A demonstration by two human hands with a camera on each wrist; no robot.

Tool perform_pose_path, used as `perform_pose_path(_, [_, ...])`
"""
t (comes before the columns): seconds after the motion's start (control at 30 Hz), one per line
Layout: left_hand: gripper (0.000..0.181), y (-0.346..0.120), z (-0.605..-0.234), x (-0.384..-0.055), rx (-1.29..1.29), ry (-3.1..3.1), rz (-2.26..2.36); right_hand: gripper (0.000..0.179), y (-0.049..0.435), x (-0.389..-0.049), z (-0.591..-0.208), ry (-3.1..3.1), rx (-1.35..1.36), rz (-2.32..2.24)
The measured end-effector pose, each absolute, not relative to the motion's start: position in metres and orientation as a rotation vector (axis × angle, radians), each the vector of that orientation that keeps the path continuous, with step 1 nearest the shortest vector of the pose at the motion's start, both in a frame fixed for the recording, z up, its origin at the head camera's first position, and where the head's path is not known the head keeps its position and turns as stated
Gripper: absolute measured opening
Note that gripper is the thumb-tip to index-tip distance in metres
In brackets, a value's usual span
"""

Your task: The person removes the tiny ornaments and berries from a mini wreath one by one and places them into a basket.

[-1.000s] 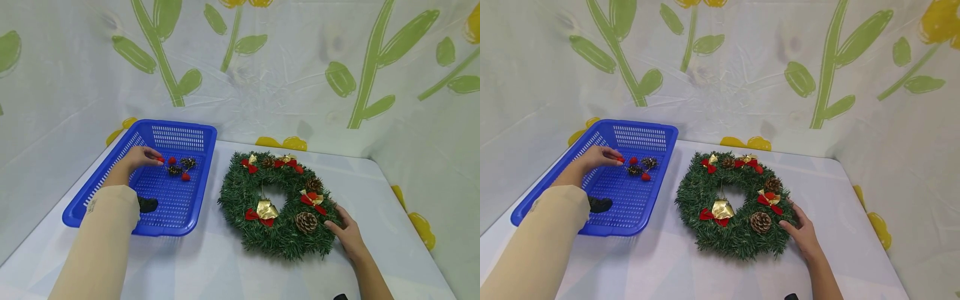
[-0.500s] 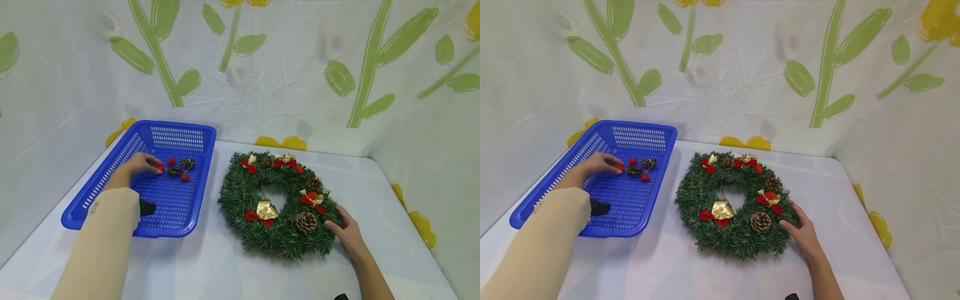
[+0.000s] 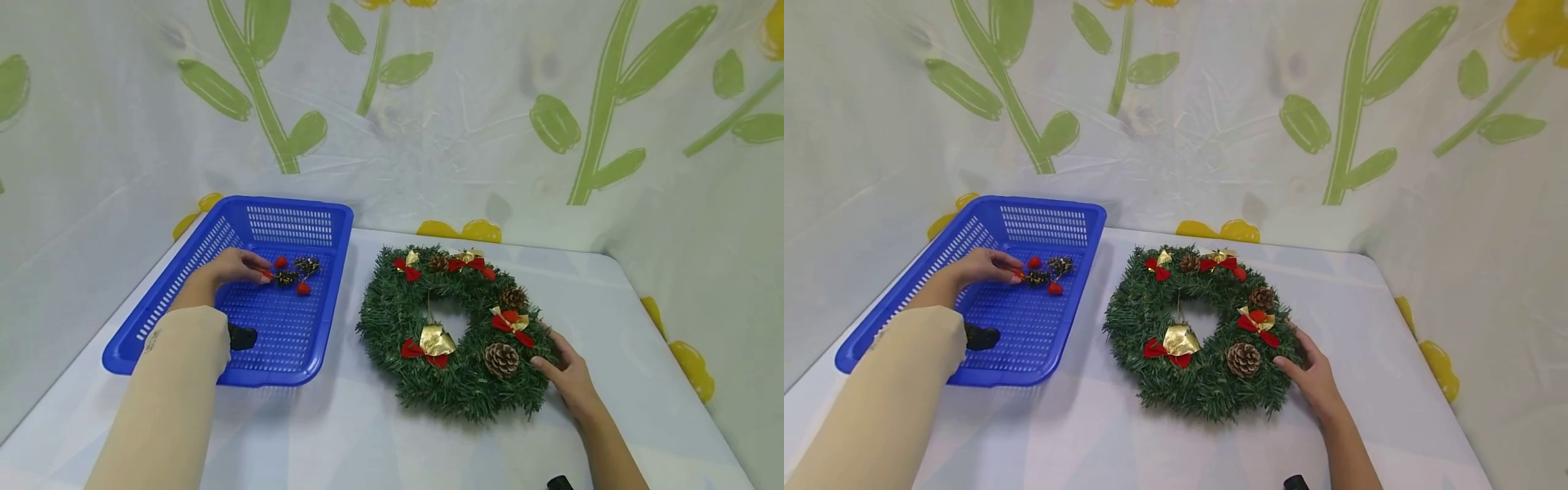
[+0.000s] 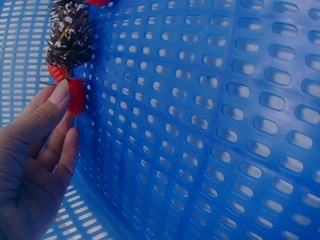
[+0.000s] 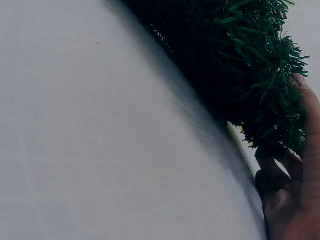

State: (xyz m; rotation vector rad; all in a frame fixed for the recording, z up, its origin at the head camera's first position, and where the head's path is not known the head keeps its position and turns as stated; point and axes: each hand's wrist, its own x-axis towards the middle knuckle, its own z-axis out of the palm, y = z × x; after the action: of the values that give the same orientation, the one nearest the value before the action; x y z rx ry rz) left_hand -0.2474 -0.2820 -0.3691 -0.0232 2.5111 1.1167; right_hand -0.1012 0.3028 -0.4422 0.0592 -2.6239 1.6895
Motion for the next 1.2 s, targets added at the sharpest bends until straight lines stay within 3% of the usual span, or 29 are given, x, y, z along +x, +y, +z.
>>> perform_pose_path(0.43, [0.063, -0.279, -0.357, -0.256, 0.062, 2.488, 1.493, 0.062, 0.302, -0.1, -0.444, -2.593, 0.047, 1.693])
perform_pose_path(0.93, [0.056, -0.25, -0.326, -0.265, 0.207, 2.456, 1.39, 0.073, 0.303, -0.101, -0.44, -2.646, -0.014, 1.753])
perform_pose_path(1.2, [0.064, -0.236, -0.31, -0.27, 0.23, 2.43, 1.383, 0.069, 0.301, -0.101, -0.442, -2.637, 0.015, 1.709])
